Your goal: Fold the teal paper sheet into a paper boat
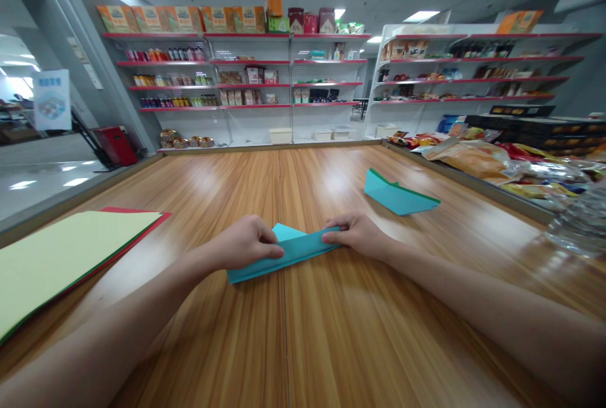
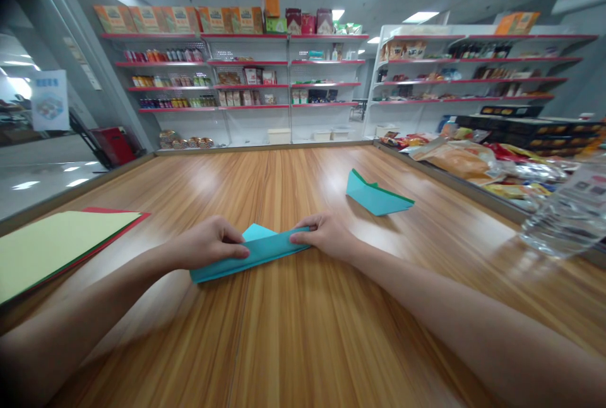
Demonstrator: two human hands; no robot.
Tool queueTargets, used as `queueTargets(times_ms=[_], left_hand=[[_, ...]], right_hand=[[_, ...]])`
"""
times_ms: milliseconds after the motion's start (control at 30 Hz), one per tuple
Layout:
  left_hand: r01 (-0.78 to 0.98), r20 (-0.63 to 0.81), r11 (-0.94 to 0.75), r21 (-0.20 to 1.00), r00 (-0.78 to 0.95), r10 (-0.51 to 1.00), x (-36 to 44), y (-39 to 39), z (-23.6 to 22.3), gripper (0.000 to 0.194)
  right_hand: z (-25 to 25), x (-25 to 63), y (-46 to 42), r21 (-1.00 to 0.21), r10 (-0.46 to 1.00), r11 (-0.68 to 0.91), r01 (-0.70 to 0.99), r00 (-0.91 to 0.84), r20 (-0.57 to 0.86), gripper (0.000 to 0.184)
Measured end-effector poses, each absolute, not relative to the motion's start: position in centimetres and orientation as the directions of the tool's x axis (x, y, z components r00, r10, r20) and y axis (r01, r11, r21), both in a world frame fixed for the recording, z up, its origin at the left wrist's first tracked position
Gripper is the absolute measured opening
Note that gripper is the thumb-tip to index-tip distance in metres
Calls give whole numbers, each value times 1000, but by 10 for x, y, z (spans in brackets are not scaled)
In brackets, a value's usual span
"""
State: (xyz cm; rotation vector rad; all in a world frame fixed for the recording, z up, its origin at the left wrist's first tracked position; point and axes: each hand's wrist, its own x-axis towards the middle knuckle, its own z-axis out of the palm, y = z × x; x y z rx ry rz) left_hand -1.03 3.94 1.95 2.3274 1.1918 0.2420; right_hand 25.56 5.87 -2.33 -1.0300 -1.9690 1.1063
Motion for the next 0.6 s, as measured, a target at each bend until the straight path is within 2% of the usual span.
queueTargets(times_ms=[333, 500, 600], left_hand=[[623, -208, -332, 708, 634, 745, -21, 48, 5, 42], [560, -160, -356, 748, 673, 722, -22, 48, -2, 45], [569, -159, -365, 737, 671, 724, -22, 48, -3, 45]], right_hand=[[-28, 251, 59, -906, 905, 268, 326, -408, 121, 24], [-29, 250, 58, -903, 914, 295, 312, -369, 171, 27], [-28, 251, 58, -895, 919, 281, 347, -366, 147, 27]])
